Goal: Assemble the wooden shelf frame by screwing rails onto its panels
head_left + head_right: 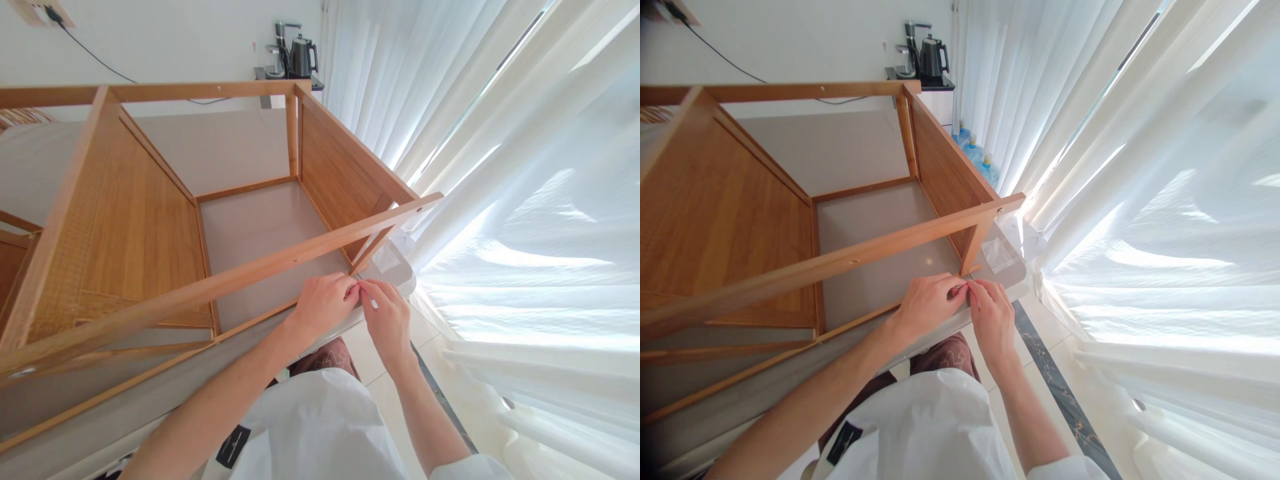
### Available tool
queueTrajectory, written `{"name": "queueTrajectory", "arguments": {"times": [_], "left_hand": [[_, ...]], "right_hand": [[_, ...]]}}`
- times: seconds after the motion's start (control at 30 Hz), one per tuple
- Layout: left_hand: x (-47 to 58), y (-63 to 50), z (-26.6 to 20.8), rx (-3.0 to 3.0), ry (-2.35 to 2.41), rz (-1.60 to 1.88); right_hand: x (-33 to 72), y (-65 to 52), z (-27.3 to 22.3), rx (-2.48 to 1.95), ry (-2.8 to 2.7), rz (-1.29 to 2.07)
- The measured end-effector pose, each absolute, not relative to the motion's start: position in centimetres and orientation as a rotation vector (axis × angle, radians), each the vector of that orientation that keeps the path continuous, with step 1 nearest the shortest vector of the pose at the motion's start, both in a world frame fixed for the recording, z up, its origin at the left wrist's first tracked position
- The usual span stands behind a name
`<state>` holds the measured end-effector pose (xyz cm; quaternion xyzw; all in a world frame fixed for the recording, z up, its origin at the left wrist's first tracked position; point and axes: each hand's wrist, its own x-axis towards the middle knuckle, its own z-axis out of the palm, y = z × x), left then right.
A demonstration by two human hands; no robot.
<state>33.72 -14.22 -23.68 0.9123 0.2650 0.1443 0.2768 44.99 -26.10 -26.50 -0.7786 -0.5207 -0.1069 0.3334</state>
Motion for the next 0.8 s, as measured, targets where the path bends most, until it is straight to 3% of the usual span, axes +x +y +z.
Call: {"name": "queueTrajectory", "arguments": {"times": [0.23, 0.8], "left_hand": [[34.7, -12.4, -23.6, 2.099, 0.797, 0.722], [36.6, -9.6, -24.1, 1.906, 0.563, 0.623]], "right_hand": [[45.1, -26.0, -26.8, -2.012, -1.356, -0.268], [45.0, -25.9, -27.2, -2.079, -1.118, -0.179]]}}
